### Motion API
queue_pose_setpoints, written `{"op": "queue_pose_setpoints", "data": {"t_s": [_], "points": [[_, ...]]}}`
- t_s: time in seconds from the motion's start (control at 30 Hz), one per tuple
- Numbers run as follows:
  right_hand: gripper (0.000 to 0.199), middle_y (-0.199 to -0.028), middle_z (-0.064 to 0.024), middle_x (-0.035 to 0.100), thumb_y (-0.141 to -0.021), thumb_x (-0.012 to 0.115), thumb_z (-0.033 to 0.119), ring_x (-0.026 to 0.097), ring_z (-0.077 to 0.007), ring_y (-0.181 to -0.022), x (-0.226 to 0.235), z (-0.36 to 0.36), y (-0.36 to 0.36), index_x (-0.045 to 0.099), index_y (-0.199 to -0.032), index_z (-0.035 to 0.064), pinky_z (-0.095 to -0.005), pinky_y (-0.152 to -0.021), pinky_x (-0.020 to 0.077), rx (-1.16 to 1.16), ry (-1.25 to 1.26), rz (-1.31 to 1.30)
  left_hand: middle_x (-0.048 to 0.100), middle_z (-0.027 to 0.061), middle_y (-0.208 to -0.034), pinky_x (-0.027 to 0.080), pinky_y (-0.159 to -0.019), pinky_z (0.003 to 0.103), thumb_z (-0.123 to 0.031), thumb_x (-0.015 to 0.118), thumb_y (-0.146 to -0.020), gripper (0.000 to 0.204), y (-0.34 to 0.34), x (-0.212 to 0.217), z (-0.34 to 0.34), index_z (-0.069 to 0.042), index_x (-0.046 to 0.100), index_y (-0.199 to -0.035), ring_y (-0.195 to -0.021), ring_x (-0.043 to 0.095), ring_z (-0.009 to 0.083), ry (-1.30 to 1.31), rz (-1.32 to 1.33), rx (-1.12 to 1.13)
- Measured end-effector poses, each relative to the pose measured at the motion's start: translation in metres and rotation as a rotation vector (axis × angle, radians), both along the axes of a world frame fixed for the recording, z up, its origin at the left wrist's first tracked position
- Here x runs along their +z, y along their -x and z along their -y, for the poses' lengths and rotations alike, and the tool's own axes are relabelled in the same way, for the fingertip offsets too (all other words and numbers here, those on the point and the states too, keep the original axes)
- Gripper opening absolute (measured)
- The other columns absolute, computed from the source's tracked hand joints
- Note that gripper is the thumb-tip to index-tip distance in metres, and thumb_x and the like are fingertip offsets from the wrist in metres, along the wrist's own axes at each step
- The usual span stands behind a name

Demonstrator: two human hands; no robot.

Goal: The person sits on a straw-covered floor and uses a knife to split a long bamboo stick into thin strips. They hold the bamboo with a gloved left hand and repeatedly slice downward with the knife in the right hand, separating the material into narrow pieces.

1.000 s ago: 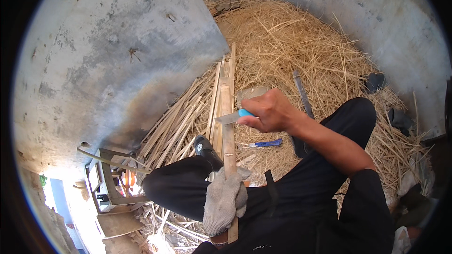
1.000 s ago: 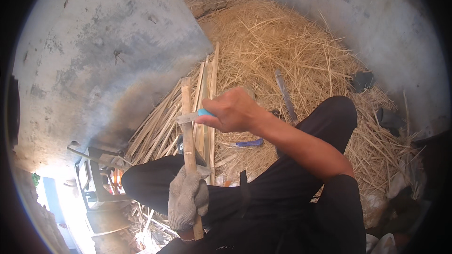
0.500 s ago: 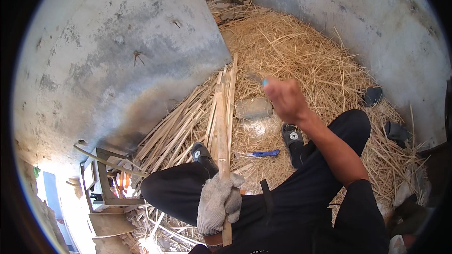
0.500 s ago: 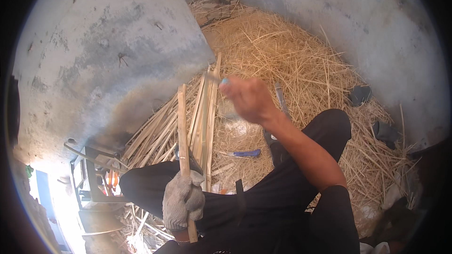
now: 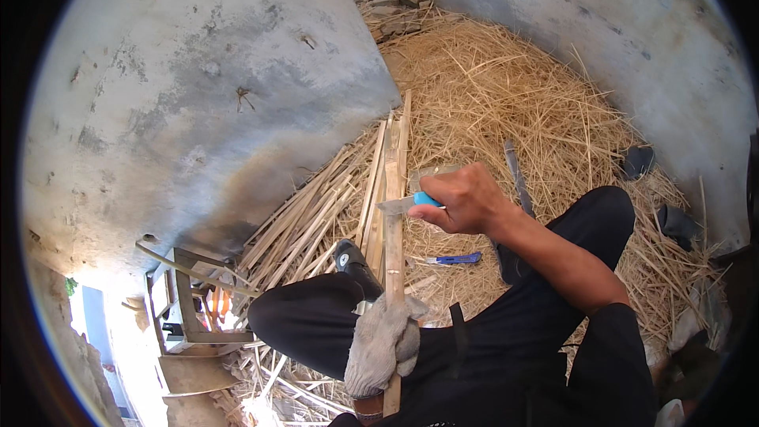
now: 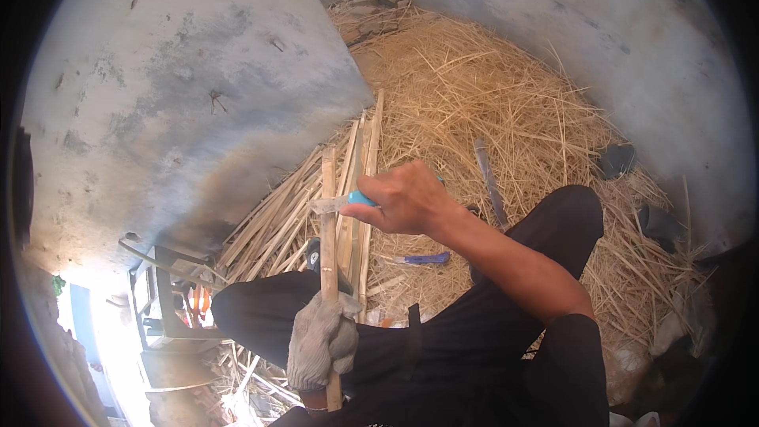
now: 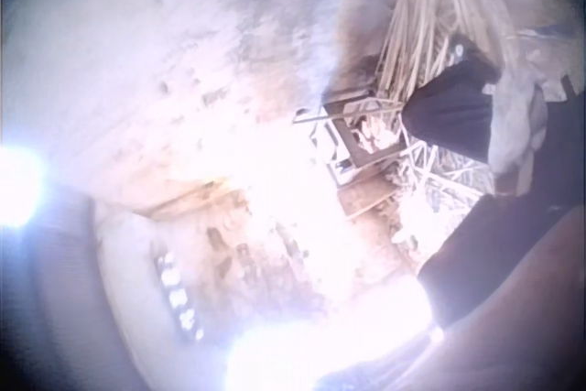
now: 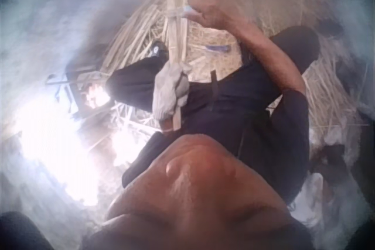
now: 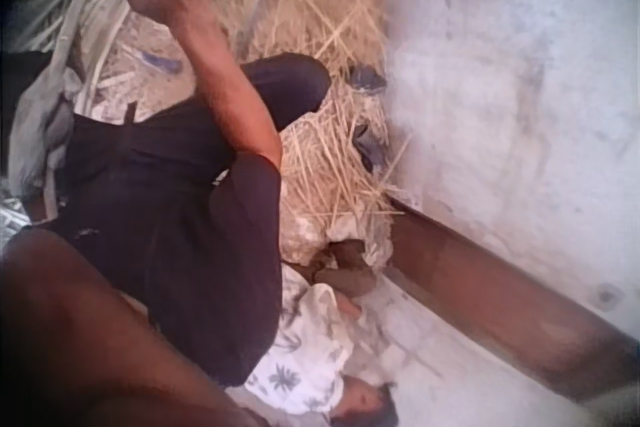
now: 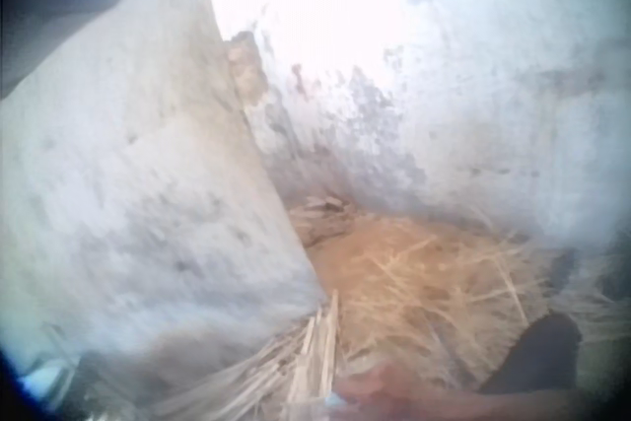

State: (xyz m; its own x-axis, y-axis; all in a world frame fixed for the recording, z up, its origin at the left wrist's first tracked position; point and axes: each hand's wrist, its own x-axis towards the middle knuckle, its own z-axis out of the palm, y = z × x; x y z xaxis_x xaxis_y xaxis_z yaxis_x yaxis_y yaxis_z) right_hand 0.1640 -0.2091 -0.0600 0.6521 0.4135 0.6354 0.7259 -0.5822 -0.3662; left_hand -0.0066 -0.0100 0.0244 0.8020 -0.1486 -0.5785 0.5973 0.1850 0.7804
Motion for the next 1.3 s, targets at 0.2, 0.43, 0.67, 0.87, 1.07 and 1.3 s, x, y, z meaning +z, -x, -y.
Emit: {"op": "queue_pose_setpoints", "data": {"t_s": [0.2, 0.43, 0.67, 0.87, 1.07, 1.3], "points": [[0.058, -0.05, -0.0075, 0.052, -0.105, 0.043, 0.048, 0.056, -0.0208, -0.041, 0.0, 0.066, -0.075, 0.058, -0.068, 0.0066, -0.0371, -0.037, 0.0401, -0.715, -0.111, -0.078, 0.041, -0.0007, -0.051, 0.025, -0.031, 0.024, -0.03, 0.054, -0.1, 0.03, 0.018, 0.006, 0.007, 0.0, 0.059, -0.1, -0.035, 0.033, 0.0072, -0.104, 0.024, -0.074], [0.053, -0.048, -0.009, 0.045, -0.105, 0.047, 0.045, 0.051, -0.0278, -0.041, 0.004, 0.028, -0.004, 0.055, -0.068, 0.0074, -0.0408, -0.043, 0.0389, -0.092, -0.214, -0.21, 0.042, 0.0024, -0.05, 0.027, -0.032, 0.025, -0.025, 0.049, -0.104, 0.029, 0.011, -0.008, 0.0, 0.001, 0.059, -0.097, -0.034, 0.034, 0.0103, 0.077, 0.087, 0.087], [0.048, -0.05, -0.0108, 0.049, -0.102, 0.054, 0.045, 0.053, -0.028, -0.043, 0.004, 0.009, 0.011, 0.056, -0.071, 0.008, -0.0412, -0.045, 0.0406, 0.067, -0.13, -0.073, 0.046, 0.0036, -0.05, 0.03, -0.033, 0.026, -0.027, 0.052, -0.102, 0.029, 0.014, -0.01, -0.002, 0.0, 0.061, -0.095, -0.034, 0.039, 0.0109, 0.112, 0.041, 0.016], [0.057, -0.051, -0.0134, 0.052, -0.104, 0.049, 0.049, 0.054, -0.0271, -0.044, 0.005, 0.036, -0.034, 0.06, -0.068, 0.0052, -0.0412, -0.046, 0.0412, -0.441, -0.156, -0.202, 0.05, 0.0051, -0.055, 0.03, -0.031, 0.026, -0.029, 0.057, -0.098, 0.032, 0.02, -0.006, 0.021, 0.001, 0.06, -0.089, -0.035, 0.04, 0.0121, -0.073, 0.144, -0.271], [0.058, -0.048, -0.0072, 0.045, -0.105, 0.048, 0.048, 0.048, -0.017, -0.04, 0.012, 0.038, -0.009, 0.056, -0.066, 0.0054, -0.0382, -0.042, 0.036, -0.18, -0.349, -0.258, 0.038, 0.0014, -0.044, 0.024, -0.028, 0.025, -0.033, 0.051, -0.104, 0.033, 0.007, -0.019, -0.002, -0.002, 0.054, -0.091, -0.029, 0.032, 0.0108, 0.21, 0.164, 0.08], [0.047, -0.05, -0.0091, 0.05, -0.101, 0.056, 0.046, 0.052, -0.0261, -0.041, 0.012, 0.003, 0.027, 0.056, -0.072, 0.009, -0.0387, -0.04, 0.0372, 0.272, -0.16, -0.091, 0.036, -0.0002, -0.044, 0.023, -0.028, 0.024, -0.033, 0.046, -0.106, 0.034, 0.009, -0.022, 0.002, -0.003, 0.053, -0.091, -0.028, 0.031, 0.0098, 0.311, 0.106, 0.05]]}}
